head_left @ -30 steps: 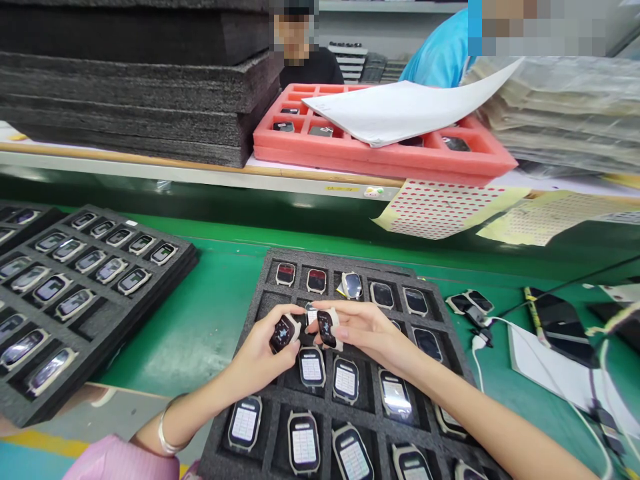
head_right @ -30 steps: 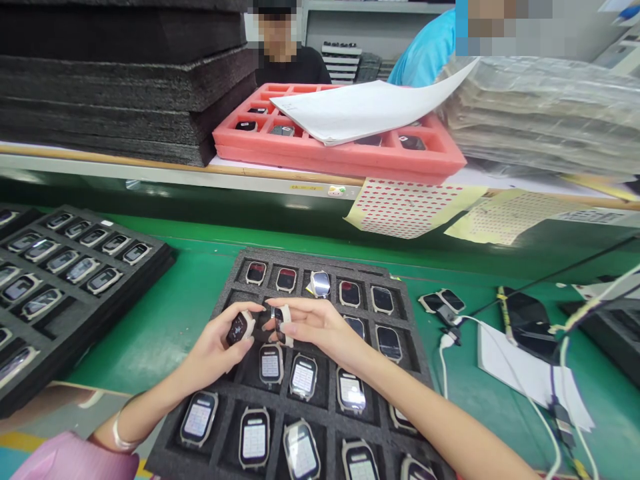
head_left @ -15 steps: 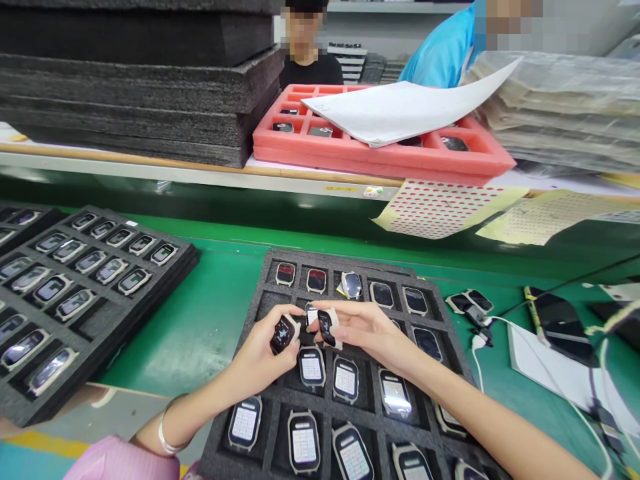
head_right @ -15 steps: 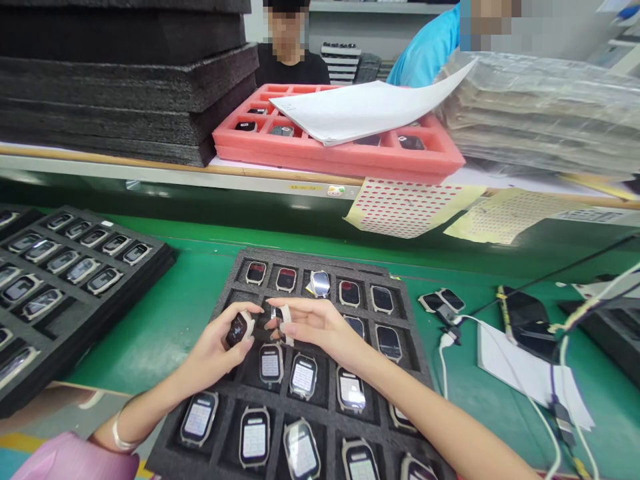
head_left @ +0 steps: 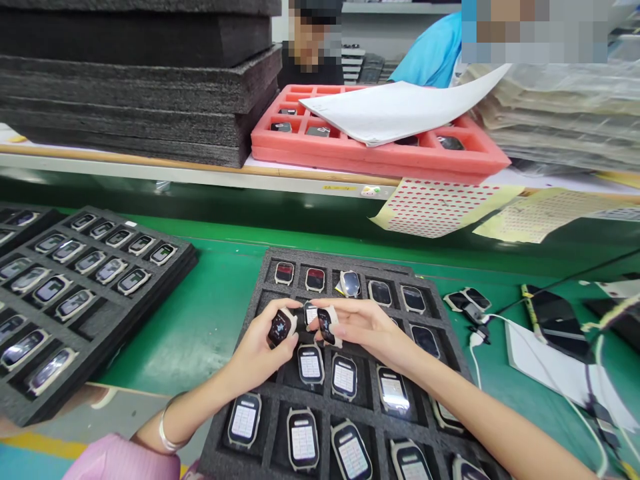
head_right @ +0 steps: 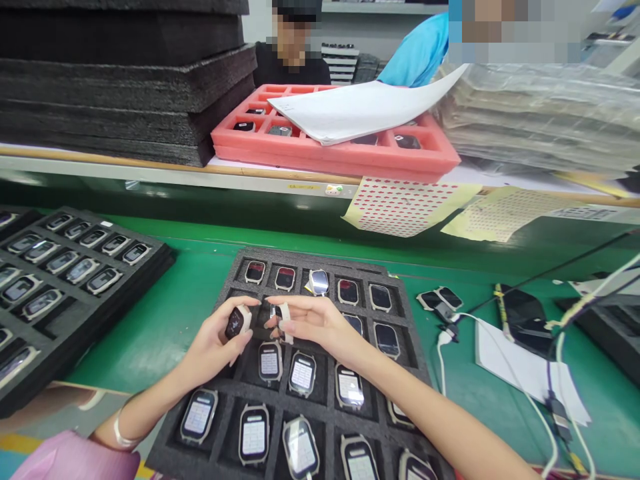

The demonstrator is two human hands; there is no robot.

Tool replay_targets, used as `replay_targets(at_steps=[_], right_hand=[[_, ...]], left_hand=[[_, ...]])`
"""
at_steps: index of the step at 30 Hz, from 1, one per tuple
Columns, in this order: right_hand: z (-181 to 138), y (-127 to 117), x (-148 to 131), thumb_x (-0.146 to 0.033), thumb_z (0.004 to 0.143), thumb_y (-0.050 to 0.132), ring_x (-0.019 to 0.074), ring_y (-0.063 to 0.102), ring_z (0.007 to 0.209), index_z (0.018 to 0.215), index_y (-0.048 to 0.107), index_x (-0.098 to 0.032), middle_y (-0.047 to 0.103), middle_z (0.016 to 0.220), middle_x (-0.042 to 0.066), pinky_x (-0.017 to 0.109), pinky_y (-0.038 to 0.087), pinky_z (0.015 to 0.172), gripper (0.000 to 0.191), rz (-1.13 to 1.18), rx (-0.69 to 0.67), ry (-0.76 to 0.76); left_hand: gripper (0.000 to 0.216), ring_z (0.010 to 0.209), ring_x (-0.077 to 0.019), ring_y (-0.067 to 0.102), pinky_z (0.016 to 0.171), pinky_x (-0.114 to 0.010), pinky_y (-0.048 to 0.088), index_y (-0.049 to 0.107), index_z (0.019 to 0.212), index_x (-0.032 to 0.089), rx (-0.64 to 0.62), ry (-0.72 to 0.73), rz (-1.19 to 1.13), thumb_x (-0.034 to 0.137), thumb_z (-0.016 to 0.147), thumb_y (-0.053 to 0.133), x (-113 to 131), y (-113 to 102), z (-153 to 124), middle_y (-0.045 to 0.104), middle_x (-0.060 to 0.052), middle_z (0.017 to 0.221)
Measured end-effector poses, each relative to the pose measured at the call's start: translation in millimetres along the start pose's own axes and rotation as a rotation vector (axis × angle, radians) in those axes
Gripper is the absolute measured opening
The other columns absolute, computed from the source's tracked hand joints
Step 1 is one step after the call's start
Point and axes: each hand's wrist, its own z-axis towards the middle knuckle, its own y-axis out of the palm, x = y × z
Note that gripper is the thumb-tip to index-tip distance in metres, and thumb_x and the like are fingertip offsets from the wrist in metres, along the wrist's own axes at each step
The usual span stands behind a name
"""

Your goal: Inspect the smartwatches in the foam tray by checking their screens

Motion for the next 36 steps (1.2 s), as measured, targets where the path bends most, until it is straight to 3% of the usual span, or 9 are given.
replay_targets(at_steps=[3,7,11,16,21,26,36], right_hand=[[-0.2,1.1,-0.5,-0.024,0.079,0.073,0.0197,0.069,0.087,0.12,0.062,-0.015,0.072,0.102,0.012,0.033,0.051,0.082,0.043,0.018,0.012,0.016],[0.0,2.2,-3.0,-0.028,0.08,0.072,0.0224,0.069,0.087,0.131,0.052,-0.017,0.07,0.106,0.013,0.038,0.051,0.082,0.056,0.077,0.006,0.04],[1.3,1.7,-5.3,-0.029,0.081,0.07,0.0241,0.067,0.098,0.123,0.059,-0.017,0.066,0.115,0.014,0.04,0.047,0.09,0.045,0.123,-0.016,0.052],[1.5,1.3,-5.1,-0.025,0.082,0.068,0.024,0.066,0.101,0.125,0.057,-0.018,0.066,0.117,0.012,0.042,0.046,0.093,0.046,0.16,0.006,0.103],[0.0,1.5,-4.0,-0.023,0.081,0.067,0.0232,0.065,0.103,0.131,0.051,-0.02,0.068,0.113,0.01,0.039,0.049,0.09,0.053,0.143,0.098,0.102],[-0.5,-1.2,-1.6,-0.026,0.083,0.063,0.0227,0.067,0.094,0.134,0.049,-0.021,0.071,0.105,0.008,0.037,0.05,0.083,0.053,-0.104,0.157,0.074],[-1.5,3.8,-7.0,-0.032,0.086,0.062,0.0218,0.066,0.097,0.13,0.053,-0.022,0.069,0.111,0.007,0.04,0.046,0.096,0.047,-0.219,0.18,-0.003]], left_hand=[[0.035,0.046,-0.0057,0.037,0.042,-0.018,0.033,0.049,0.119,0.022,-0.018,-0.039,-0.007,0.018,0.084,0.053,-0.5,-0.2,-0.2,0.052,0.003,0.08],[0.048,0.054,-0.0089,0.047,0.047,-0.019,0.041,0.045,0.126,0.023,0.005,-0.04,-0.112,0.021,0.081,0.061,-2.8,1.3,3.2,0.052,0.001,0.081],[0.055,0.058,-0.0123,0.055,0.05,-0.023,0.049,0.039,0.13,0.018,-0.071,-0.063,-0.352,0.026,0.08,0.062,-3.7,2.5,7.7,0.057,-0.001,0.079],[0.046,0.085,-0.0216,0.062,0.065,-0.032,0.055,0.043,0.13,0.018,-0.088,-0.089,-0.523,0.023,0.085,0.052,-1.1,2.5,6.6,0.06,-0.009,0.098],[0.042,0.09,-0.0242,0.062,0.067,-0.034,0.054,0.046,0.127,0.017,-0.073,-0.085,-0.53,0.02,0.086,0.048,-0.4,2.6,4.9,0.06,-0.01,0.1],[0.039,0.092,-0.0251,0.062,0.067,-0.035,0.054,0.046,0.126,0.018,-0.063,-0.075,-0.51,0.02,0.087,0.047,-1.4,2.2,5.8,0.059,-0.008,0.096],[0.035,0.088,-0.0223,0.061,0.068,-0.033,0.054,0.045,0.123,0.02,-0.098,-0.038,-0.441,0.021,0.088,0.047,-2.1,1.5,6.3,0.058,-0.007,0.096]])
